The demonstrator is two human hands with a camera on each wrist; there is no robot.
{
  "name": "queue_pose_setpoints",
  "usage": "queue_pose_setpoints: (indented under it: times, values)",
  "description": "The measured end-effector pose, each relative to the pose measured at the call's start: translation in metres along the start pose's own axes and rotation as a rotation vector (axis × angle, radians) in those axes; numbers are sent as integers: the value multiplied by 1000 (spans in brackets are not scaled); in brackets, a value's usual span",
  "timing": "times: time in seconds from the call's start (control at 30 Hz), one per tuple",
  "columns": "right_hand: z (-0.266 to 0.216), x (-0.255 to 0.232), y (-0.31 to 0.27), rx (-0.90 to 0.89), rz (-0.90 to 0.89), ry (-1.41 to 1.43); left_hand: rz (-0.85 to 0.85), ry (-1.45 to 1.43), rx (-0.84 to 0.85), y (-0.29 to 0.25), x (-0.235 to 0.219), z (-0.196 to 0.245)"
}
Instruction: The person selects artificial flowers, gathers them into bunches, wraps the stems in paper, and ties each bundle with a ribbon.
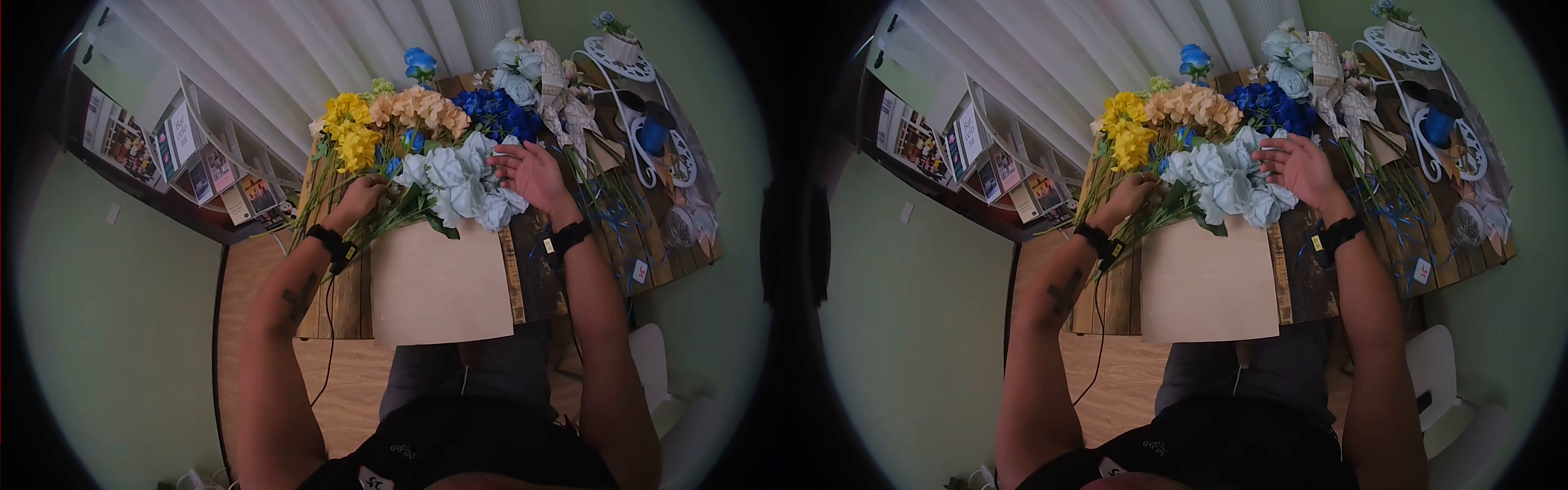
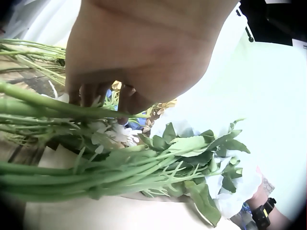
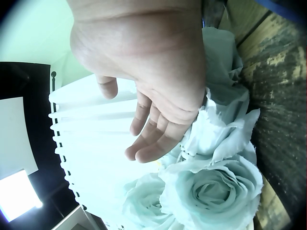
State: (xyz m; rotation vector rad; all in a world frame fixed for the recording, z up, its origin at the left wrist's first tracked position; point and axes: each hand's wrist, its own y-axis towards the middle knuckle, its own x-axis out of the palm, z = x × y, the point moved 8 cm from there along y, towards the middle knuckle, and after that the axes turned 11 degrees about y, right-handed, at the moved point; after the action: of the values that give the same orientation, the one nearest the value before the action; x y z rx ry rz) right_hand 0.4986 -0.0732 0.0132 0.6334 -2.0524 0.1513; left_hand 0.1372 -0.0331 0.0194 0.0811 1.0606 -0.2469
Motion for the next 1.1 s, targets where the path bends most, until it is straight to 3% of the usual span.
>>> queue_pose_setpoints:
  times: [0.1,0.23,0.43,0.5,0.6,0.73,0.8,1.1]
  values:
    - [0,-2,1,-1,-6,4,122,-127,-20,9,1,-19]
    - [1,-1,0,4,-9,2,234,-209,47,-2,-12,1]
    - [1,-2,1,6,-7,9,318,107,37,-32,-38,47]
    - [1,-1,1,5,-4,4,403,305,149,-45,-47,68]
    - [1,0,1,7,-18,-6,443,57,70,-25,-52,15]
    - [2,0,0,6,-14,-7,400,83,15,-42,-78,44]
    - [2,-2,1,7,-12,-11,431,-190,-48,-48,-83,41]
    - [2,0,0,8,13,-13,482,-102,25,-55,-88,15]
